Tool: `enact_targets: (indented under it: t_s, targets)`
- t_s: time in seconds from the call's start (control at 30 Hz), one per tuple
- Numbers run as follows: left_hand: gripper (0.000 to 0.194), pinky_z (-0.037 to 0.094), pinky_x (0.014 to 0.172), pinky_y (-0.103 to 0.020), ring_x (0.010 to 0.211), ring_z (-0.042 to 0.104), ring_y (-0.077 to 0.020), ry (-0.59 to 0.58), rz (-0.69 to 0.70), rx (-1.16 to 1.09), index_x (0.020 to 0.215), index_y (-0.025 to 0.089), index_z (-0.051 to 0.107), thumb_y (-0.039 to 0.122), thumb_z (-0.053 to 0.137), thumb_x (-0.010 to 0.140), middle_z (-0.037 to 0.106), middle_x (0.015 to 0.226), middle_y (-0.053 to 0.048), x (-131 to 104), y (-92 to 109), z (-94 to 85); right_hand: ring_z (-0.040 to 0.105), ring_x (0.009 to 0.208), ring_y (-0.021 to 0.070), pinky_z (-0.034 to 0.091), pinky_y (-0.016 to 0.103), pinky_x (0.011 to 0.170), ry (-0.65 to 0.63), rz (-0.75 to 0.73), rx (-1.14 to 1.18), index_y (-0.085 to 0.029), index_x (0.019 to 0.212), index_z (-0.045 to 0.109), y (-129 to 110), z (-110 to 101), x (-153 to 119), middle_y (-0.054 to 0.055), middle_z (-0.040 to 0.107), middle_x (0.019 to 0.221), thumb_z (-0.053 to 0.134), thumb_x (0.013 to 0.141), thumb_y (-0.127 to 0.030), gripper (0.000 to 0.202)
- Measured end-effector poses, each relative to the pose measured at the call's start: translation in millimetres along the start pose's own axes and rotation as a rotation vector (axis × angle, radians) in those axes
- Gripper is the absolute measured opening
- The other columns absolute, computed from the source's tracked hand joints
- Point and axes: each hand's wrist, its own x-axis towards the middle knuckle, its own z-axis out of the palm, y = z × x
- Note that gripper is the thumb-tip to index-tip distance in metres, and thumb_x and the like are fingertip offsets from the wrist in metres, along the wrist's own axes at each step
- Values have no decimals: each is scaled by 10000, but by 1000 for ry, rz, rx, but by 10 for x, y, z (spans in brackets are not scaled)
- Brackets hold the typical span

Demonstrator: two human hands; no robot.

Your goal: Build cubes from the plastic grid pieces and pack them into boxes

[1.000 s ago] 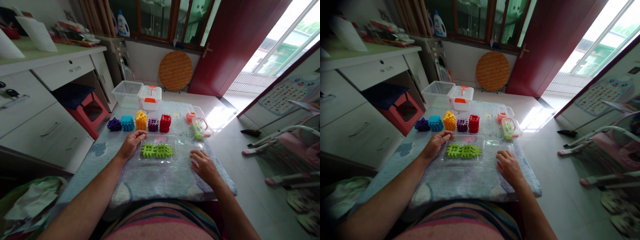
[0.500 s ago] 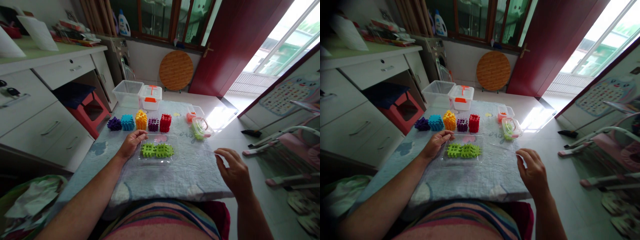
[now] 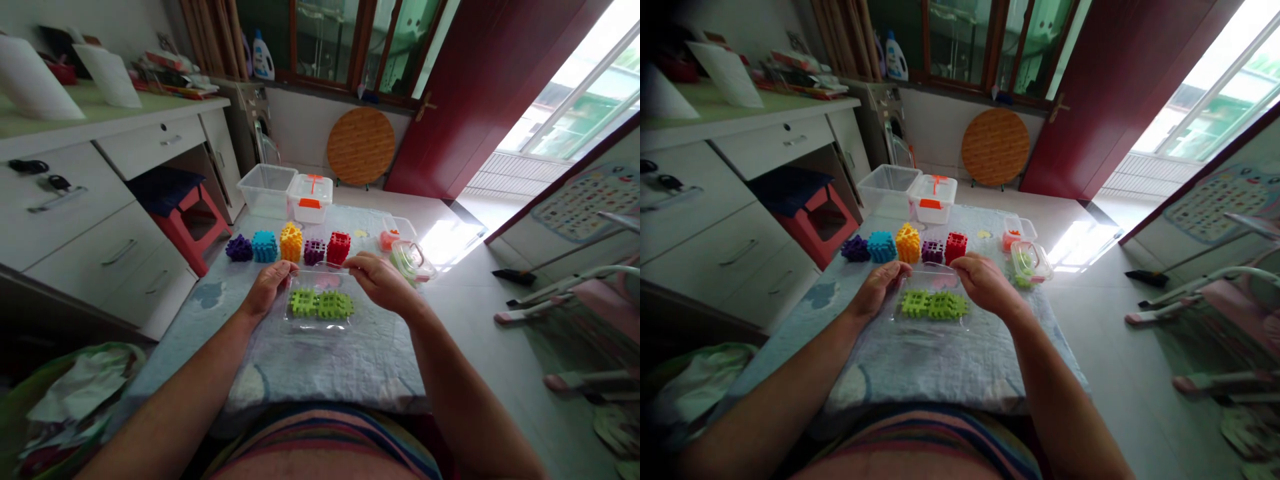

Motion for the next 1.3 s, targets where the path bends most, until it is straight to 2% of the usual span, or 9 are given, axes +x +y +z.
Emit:
enact_targets:
  t_s: [0.17, 0.47, 0.57, 0.77, 0.97, 1.1, 1.3]
  targets:
    - [415, 384, 598, -231, 610, 483, -107, 1, 10, 6, 917, 157, 677, 548, 554, 852, 616, 784, -24, 7, -26, -26, 571, 832, 143, 409, 260, 779, -152, -21, -65, -154, 961, 699, 34, 323, 362, 67, 661, 917, 469, 924, -124, 235]
    - [305, 367, 589, -232, 613, 457, -107, -52, 17, 97, 921, 164, 658, 425, 681, 765, 576, 739, 12, -4, 58, 11, 563, 875, 169, 385, 260, 780, -174, 27, -261, -148, 943, 708, 51, 562, 440, 82, 641, 912, 485, 909, -113, 229]
    - [301, 369, 601, -238, 639, 474, -115, -53, 16, 101, 922, 163, 650, 423, 671, 772, 581, 758, 10, -9, 59, 15, 568, 879, 167, 390, 256, 791, -192, 12, -244, -141, 942, 709, 63, 572, 433, 84, 650, 921, 492, 915, -123, 219]
    - [286, 341, 568, -236, 580, 425, -102, -24, 21, 121, 929, 164, 641, 413, 648, 788, 520, 664, 42, -17, 42, 17, 584, 882, 171, 399, 261, 802, -233, 23, -203, -138, 975, 704, 144, 499, 363, 87, 671, 956, 591, 877, -188, 157]
    - [292, 343, 562, -240, 569, 423, -103, -23, 29, 131, 935, 162, 646, 416, 633, 791, 516, 649, 41, -11, 28, 15, 595, 829, 144, 384, 237, 744, -289, 81, -162, -166, 930, 708, 218, 519, 399, 68, 695, 925, 495, 917, -159, 213]
    - [285, 340, 553, -235, 569, 425, -104, -23, 26, 117, 936, 162, 643, 402, 637, 783, 517, 655, 36, -18, 39, 19, 594, 797, 129, 376, 230, 714, -282, 96, -93, -169, 912, 704, 237, 538, 441, 51, 710, 909, 498, 897, -136, 209]
    - [279, 327, 541, -229, 557, 429, -99, -13, -1, 32, 925, 167, 643, 376, 680, 745, 532, 668, 33, -31, 70, 48, 543, 687, 113, 345, 234, 634, -352, 126, -57, -149, 811, 683, 253, 496, 453, 37, 679, 791, 513, 864, -128, 179]
